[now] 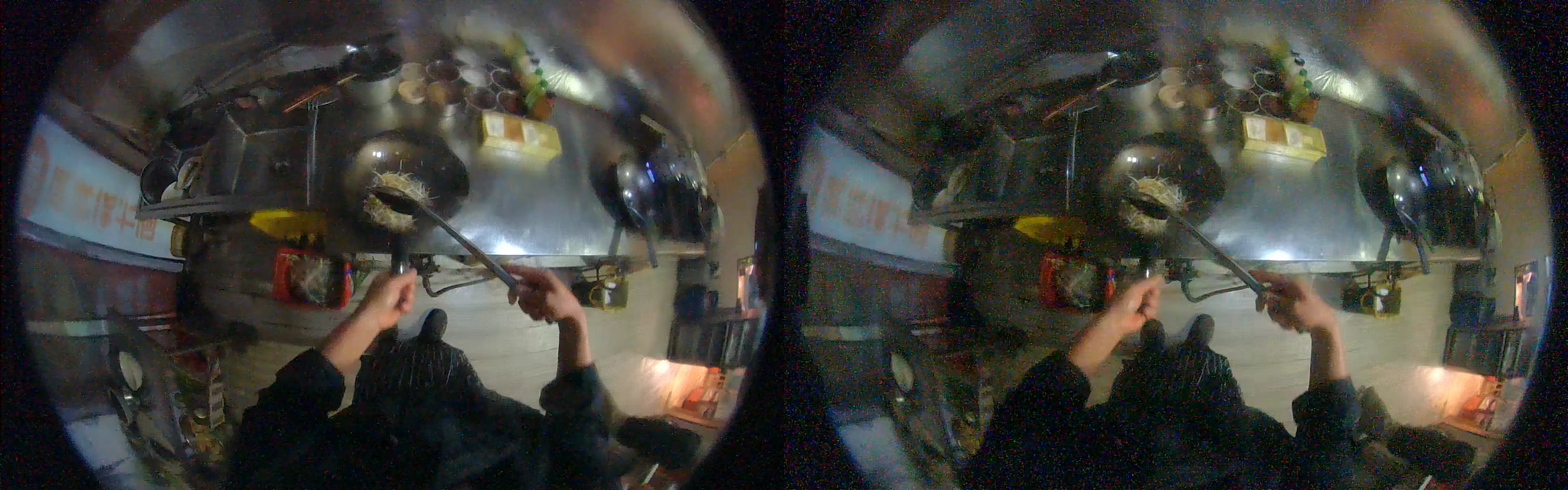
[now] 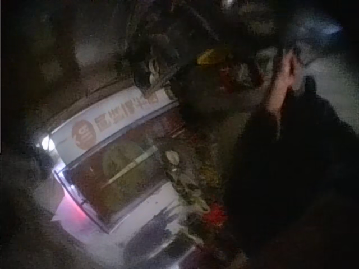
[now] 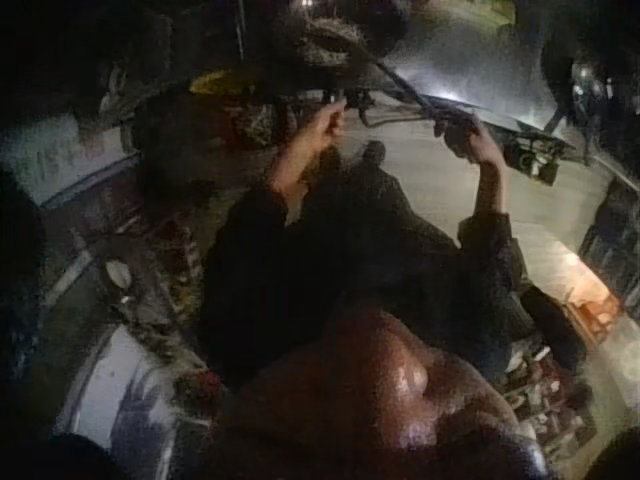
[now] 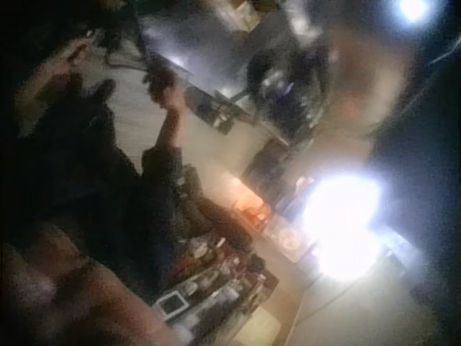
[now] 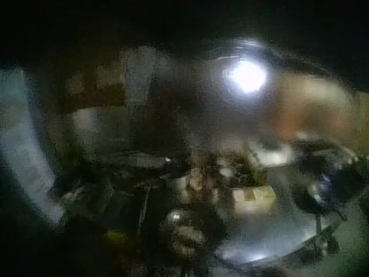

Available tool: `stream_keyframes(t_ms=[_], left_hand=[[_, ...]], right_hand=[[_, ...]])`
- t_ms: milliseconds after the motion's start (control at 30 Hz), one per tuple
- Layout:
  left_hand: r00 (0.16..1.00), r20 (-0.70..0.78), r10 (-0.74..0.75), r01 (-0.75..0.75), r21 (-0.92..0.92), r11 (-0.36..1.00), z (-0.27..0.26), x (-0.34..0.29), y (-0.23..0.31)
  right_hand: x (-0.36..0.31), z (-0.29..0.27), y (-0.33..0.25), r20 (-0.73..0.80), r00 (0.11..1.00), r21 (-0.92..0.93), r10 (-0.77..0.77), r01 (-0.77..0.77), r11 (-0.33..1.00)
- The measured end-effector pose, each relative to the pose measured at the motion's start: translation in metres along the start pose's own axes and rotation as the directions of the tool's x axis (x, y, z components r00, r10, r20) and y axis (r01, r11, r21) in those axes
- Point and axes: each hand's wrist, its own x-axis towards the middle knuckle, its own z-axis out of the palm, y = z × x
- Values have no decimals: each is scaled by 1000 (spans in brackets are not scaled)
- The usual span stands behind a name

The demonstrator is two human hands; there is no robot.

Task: The person retrieves a bag of noodles from a chest freezer, places it on the counter, and then moves to the stove. They light the burner, add oil to a wok, and stir-fry the noodles with a ladle.

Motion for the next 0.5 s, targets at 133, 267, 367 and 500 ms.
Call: stream_keyframes(t_ms=[133, 267, 367, 500], left_hand=[[999, 32, 29, -30, 44, 999, -49, 39, 8], [999, 16, 30, -32, 195, 980, -95, 19, -53], [993, 109, 45, -67, 214, 975, -98, -7, -74], [991, 119, 59, -69, 80, 994, -81, 1, -32]], right_hand=[[51, 14, 6, -28, 998, -123, -58, 54, 991], [86, 41, 19, -196, 929, -437, -312, 202, 876], [79, 58, 24, -237, 888, -630, -393, 167, 758], [61, 72, 28, -133, 919, -420, -371, 287, 861]])
